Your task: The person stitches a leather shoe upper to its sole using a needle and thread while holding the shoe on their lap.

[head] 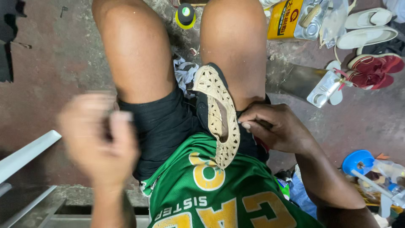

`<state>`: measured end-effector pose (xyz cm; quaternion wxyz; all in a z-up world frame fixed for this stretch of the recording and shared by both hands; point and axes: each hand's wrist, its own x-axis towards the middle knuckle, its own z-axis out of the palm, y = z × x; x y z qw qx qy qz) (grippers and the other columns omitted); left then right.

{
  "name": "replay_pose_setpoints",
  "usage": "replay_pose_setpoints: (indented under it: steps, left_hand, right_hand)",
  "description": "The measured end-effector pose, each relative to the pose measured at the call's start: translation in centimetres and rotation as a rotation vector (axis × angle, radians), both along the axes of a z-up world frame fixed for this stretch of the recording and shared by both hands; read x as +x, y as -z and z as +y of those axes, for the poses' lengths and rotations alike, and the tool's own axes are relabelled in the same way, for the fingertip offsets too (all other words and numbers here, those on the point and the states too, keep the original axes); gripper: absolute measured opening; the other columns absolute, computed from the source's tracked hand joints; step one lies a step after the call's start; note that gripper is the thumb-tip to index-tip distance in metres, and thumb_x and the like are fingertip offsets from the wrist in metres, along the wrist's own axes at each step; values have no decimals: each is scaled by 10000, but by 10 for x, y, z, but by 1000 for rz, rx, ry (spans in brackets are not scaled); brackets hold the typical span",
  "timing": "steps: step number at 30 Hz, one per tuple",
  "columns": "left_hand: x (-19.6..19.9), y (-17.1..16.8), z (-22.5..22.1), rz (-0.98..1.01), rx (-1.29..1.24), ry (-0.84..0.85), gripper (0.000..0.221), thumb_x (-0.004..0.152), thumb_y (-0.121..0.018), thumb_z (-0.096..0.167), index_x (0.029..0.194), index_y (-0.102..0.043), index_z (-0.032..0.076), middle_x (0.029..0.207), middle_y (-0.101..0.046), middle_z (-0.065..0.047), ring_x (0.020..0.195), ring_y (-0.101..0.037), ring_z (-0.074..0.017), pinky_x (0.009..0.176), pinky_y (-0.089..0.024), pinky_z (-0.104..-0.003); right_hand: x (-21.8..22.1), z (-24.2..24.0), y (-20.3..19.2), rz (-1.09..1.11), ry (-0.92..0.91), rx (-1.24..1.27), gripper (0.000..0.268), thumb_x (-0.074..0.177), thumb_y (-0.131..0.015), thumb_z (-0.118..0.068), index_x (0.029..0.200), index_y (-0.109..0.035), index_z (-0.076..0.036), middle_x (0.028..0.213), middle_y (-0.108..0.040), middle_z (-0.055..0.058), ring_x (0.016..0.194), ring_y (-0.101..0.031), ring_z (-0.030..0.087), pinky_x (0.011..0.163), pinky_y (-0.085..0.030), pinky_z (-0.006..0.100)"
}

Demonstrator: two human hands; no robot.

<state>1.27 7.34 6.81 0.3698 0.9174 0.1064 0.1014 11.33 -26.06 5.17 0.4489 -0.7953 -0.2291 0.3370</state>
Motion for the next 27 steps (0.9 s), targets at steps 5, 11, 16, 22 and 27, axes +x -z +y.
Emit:
replay_pose_setpoints:
  steps: [5,11,16,22,27]
  left_hand:
    - [18,30,-78,90,-188,566,378,916,-768,224,1223,-682,22,1084,-697,-95,891,-669,-270,710,-562,-389]
    - [1,48,-58,274,-630,385,114,955,-774,210,986,-735,108,813,-683,-14,638,-599,-117,588,-469,-253]
    - [-3,37,-40,180,-1646,121,195,1030,-599,253,928,-629,90,860,-609,9,635,-417,-82,567,-358,-199]
    - [9,31,-58,518,-910,32,268,1052,-511,207,1095,-705,28,623,-503,36,551,-420,-24,503,-342,-190]
    - [10,35,-70,406,-958,143,205,1046,-560,92,1164,-687,-16,817,-622,92,735,-514,7,630,-439,-197]
  right_hand:
    - [1,-2,5,-25,-5,-32,157,887,-684,-16,1040,-711,-38,865,-704,62,707,-670,144,653,-532,282]
    - [-6,-5,12,45,44,72,167,908,-654,-15,1064,-713,-24,875,-707,74,749,-685,151,673,-547,295]
    - [-2,1,15,-8,-12,125,172,917,-679,-14,1084,-720,-17,858,-730,69,757,-693,163,697,-543,305]
    - [2,19,2,-79,-55,114,228,881,-660,10,1099,-713,-30,921,-731,84,795,-701,204,725,-551,324]
    - [6,39,-13,-216,-179,17,256,881,-647,-48,1122,-727,-72,1021,-739,95,915,-730,275,793,-575,360]
